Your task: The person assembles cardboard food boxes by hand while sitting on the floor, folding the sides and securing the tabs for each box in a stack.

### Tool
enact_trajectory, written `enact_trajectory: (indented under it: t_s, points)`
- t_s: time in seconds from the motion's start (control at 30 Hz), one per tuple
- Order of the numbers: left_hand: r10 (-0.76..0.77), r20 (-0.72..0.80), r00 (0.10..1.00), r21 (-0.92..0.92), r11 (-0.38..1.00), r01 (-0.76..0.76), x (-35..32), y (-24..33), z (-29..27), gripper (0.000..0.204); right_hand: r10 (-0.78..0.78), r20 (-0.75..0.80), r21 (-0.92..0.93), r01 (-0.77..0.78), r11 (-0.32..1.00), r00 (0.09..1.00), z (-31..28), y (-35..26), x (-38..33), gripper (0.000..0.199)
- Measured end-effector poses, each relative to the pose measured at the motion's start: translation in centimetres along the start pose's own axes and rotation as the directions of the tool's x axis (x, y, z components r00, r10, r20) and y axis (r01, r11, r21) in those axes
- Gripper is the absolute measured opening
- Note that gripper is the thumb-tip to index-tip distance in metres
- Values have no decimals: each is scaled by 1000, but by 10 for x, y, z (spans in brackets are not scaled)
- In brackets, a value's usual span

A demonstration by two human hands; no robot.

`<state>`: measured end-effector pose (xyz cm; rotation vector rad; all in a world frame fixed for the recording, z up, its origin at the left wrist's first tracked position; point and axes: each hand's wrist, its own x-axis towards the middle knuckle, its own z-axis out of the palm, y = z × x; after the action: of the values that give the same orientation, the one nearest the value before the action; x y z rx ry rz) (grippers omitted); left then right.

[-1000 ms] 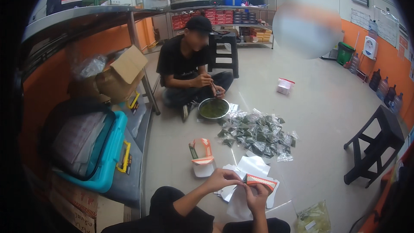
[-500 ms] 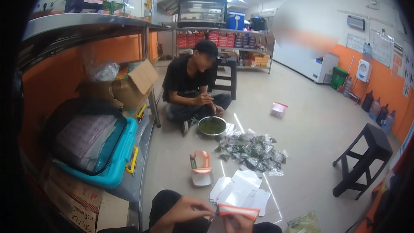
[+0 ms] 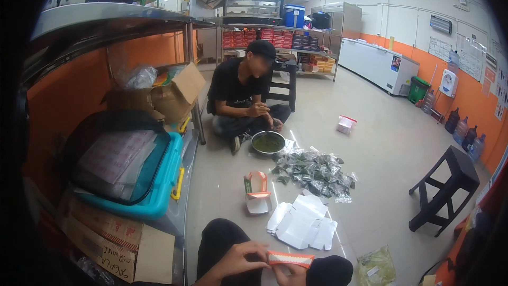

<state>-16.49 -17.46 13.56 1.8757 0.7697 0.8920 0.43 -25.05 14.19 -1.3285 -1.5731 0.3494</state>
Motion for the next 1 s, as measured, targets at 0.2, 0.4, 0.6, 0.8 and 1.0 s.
enact_trajectory:
  t_s: [0.2,0.4,0.6,0.8,1.0]
  points:
    - [-21,46,999,-535,844,42,-6,-36,50,34,268,255,305,-340,890,929,-20,10,-17,19]
    - [-118,124,985,-610,774,169,7,5,58,30,460,374,681,-576,453,805,14,98,-81,40]
    - [-59,121,991,-477,872,110,3,-66,61,47,265,219,538,-343,770,939,15,30,-30,45]
    - [-428,157,890,-529,725,442,-13,-73,28,27,283,-147,322,-224,920,948,-14,10,-17,24]
    - [-415,257,873,-384,785,486,-14,-62,41,35,585,445,401,-735,547,679,-18,52,-24,42]
